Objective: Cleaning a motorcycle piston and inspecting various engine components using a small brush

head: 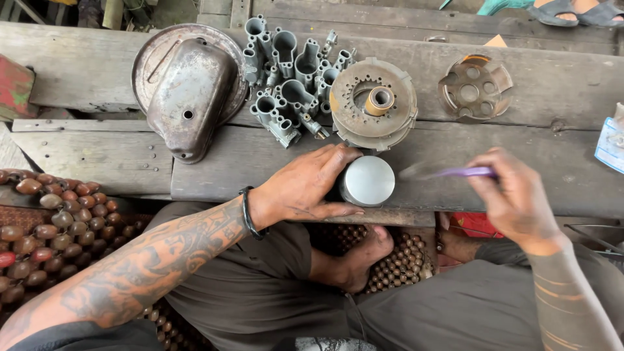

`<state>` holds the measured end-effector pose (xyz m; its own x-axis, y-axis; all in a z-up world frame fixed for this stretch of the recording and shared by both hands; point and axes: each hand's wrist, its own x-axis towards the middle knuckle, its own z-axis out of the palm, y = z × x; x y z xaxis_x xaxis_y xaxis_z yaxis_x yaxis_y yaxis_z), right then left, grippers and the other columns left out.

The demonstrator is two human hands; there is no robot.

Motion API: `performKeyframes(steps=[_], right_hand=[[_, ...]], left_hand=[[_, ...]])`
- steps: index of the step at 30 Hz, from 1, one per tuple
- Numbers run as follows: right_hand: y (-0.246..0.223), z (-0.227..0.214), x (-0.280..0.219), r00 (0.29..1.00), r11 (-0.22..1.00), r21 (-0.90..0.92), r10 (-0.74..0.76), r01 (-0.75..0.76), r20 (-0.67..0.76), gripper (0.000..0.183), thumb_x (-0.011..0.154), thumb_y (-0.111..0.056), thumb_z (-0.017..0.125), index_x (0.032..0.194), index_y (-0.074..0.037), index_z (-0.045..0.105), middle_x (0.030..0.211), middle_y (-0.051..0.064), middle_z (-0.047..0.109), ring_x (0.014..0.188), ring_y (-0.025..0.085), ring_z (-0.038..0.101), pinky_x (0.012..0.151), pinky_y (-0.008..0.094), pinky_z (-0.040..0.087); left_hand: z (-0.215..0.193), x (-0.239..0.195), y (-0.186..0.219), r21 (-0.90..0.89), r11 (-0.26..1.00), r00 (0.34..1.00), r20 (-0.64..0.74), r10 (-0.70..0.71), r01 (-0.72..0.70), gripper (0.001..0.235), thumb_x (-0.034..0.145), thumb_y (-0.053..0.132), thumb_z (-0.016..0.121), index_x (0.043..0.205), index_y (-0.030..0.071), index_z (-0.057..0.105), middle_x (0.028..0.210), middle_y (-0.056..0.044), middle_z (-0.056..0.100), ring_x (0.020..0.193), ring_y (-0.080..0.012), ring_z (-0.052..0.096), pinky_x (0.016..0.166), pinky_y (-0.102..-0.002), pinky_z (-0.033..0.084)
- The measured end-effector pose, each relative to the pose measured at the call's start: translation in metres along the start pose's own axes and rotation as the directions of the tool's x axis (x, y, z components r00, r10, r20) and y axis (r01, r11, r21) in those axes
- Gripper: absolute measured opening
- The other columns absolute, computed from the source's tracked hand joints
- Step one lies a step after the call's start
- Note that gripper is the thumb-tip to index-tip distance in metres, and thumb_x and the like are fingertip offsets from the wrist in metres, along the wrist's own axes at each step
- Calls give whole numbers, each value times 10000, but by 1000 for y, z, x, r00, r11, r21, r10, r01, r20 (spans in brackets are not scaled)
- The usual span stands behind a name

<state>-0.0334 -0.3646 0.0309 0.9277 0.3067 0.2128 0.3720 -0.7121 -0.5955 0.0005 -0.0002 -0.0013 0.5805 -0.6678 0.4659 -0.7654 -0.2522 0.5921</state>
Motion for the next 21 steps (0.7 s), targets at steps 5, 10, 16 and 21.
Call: performKeyframes(steps=[5,10,16,21], right_hand=[[24,-4,-11,987,729,677,16,99,-162,338,1093,-369,505,1184,-46,544,1110,43,500,933,103,479,935,304,490],[-25,3,10,995,993,-94,-64,71,79,196,988,-171,561,1045,8,618,885,83,508,785,233,476,748,344,401],[-5,2,9,997,1000,-15,-23,22,-78,140,1025,-71,560,1074,36,636,902,77,547,654,167,445,607,301,350],[35,-3,-7,910,882,446,50,153,-411,434,1176,-483,393,1149,-66,509,927,41,489,779,121,454,772,272,467]], left_hand=[[-7,3,9,-22,1000,1000,2,3,-3,712,800,333,790,1320,-23,460,1183,-204,618,1046,-368,635,927,-447,516],[-4,2,8,7,1000,1000,-3,9,-9,740,825,372,780,1349,-35,453,1189,-214,622,1047,-376,634,927,-449,513],[-3,1,7,-17,1000,1000,-3,7,-7,732,862,390,761,1361,-42,446,1233,-232,615,1117,-396,620,986,-462,493],[0,-1,2,-26,1000,1000,3,9,-9,720,863,382,759,1351,-41,443,1233,-228,609,1108,-389,621,972,-460,500]])
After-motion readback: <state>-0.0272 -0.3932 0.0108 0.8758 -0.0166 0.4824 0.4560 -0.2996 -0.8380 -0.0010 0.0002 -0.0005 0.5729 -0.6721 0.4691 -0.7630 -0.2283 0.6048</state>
